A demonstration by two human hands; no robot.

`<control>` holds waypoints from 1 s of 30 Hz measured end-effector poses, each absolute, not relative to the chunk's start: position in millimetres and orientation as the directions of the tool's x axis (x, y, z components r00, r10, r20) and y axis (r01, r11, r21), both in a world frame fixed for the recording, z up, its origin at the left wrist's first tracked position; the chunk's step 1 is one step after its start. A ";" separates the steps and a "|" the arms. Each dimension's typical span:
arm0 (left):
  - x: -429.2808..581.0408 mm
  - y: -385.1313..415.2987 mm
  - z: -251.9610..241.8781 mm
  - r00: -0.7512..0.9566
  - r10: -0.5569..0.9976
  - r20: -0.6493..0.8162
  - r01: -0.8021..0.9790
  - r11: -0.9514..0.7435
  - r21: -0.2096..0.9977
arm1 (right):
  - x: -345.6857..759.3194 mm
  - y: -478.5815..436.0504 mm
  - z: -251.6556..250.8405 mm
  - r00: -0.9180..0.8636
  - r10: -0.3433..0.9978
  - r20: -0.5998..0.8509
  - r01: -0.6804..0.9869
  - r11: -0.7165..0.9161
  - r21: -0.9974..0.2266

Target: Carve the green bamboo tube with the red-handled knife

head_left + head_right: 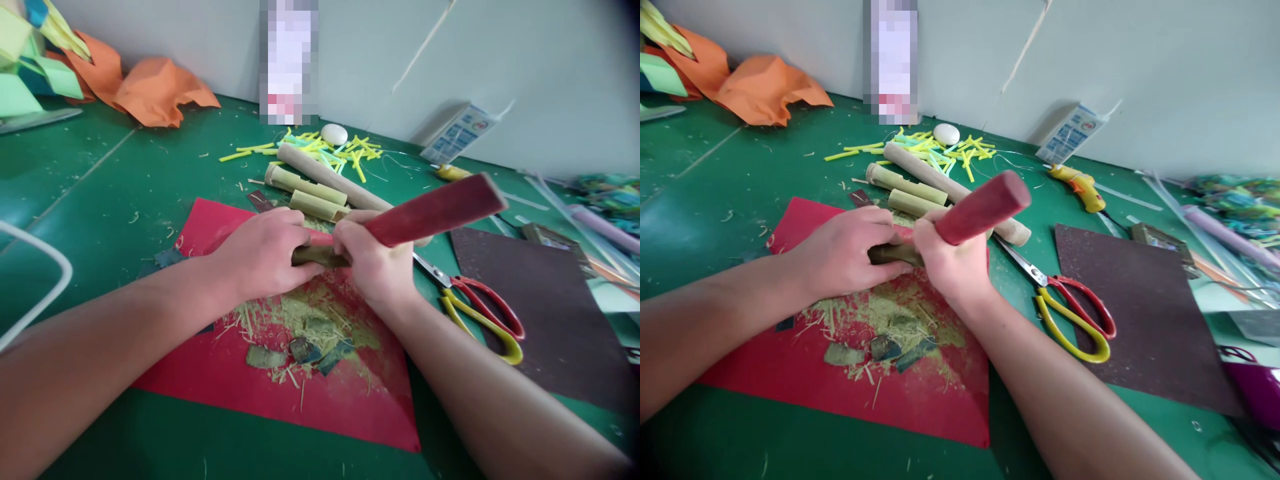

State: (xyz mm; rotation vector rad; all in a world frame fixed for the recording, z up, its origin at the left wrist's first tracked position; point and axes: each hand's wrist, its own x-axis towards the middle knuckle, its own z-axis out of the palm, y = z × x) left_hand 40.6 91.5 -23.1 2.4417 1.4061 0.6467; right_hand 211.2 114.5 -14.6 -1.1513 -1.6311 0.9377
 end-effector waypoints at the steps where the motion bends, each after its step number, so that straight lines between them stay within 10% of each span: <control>1: 40.7 91.4 -23.1 0.433 0.866 0.251 0.758 -0.501 0.418 | 210.7 115.0 -14.3 -0.126 0.962 0.243 0.254 0.268 -0.930; 30: 43.1 87.6 -24.0 0.434 0.855 0.283 0.768 -0.515 0.380 | 213.8 119.2 -10.9 -0.145 0.966 0.215 0.262 0.247 -0.933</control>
